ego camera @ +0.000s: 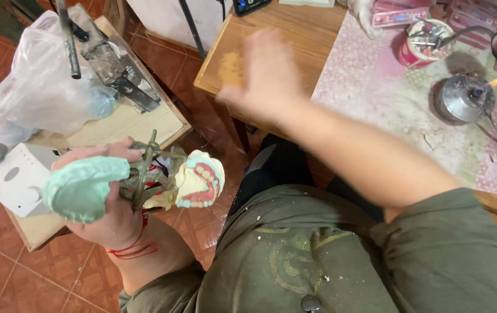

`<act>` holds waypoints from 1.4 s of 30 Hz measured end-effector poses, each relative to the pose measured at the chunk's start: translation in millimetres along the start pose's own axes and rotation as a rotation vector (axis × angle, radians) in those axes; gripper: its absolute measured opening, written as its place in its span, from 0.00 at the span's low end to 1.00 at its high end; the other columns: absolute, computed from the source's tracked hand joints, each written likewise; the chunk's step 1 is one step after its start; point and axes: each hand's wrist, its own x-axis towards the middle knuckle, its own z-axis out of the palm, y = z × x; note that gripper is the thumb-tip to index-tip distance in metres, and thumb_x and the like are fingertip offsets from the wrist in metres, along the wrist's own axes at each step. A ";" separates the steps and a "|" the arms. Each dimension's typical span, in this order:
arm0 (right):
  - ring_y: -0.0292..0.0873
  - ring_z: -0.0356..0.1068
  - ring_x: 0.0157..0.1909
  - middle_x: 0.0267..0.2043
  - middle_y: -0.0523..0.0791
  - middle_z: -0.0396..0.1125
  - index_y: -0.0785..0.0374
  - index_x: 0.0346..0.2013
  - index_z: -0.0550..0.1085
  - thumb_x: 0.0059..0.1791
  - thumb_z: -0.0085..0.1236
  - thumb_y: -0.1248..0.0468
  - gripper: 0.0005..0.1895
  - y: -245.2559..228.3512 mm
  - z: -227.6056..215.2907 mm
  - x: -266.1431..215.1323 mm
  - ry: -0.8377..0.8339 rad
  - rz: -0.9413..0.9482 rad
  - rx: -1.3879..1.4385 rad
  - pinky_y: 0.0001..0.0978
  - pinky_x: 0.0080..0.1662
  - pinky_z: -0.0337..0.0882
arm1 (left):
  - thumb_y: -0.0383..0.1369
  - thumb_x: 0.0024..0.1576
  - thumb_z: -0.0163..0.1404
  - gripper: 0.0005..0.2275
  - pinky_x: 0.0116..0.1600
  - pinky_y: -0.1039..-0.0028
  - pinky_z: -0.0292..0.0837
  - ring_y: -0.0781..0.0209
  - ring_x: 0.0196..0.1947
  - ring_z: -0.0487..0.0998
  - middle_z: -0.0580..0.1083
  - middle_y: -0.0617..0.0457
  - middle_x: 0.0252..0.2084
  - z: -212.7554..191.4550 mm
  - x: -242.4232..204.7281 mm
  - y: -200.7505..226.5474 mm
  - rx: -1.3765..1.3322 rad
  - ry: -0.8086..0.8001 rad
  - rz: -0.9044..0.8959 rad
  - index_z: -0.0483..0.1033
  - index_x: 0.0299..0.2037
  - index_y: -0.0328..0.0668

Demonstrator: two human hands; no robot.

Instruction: The person works on a dental model, using a metal tool to scrape and shape the material on the teeth. They also use a small flame from a burner to heat the tool and the model. The person handles the model with both hands, adjusting its position and using the tool to refine the details.

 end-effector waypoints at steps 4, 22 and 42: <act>0.40 0.70 0.40 0.56 0.39 0.75 0.36 0.76 0.47 0.48 0.49 0.31 0.46 -32.2 135.4 -10.6 -0.577 -0.951 0.393 0.31 0.49 0.69 | 0.35 0.65 0.51 0.13 0.63 0.53 0.85 0.47 0.42 0.82 0.74 0.38 0.40 -15.4 7.0 -2.1 -0.102 -0.140 0.016 0.67 0.52 0.34; 0.48 0.67 0.61 0.60 0.56 0.63 0.59 0.80 0.43 0.28 0.76 0.46 0.74 192.2 18.8 -143.3 0.437 -0.625 0.732 0.34 0.58 0.71 | 0.32 0.65 0.50 0.08 0.56 0.66 0.83 0.55 0.50 0.84 0.79 0.49 0.49 233.9 38.5 -47.2 -0.112 -0.689 0.070 0.73 0.52 0.40; 0.44 0.55 0.76 0.76 0.52 0.55 0.70 0.77 0.49 0.30 0.72 0.49 0.69 230.7 39.4 -174.8 0.440 -0.406 1.320 0.47 0.80 0.54 | 0.30 0.54 0.53 0.05 0.32 0.62 0.72 0.51 0.18 0.73 0.73 0.56 0.21 318.0 26.6 -18.1 0.350 -0.814 0.943 0.70 0.29 0.48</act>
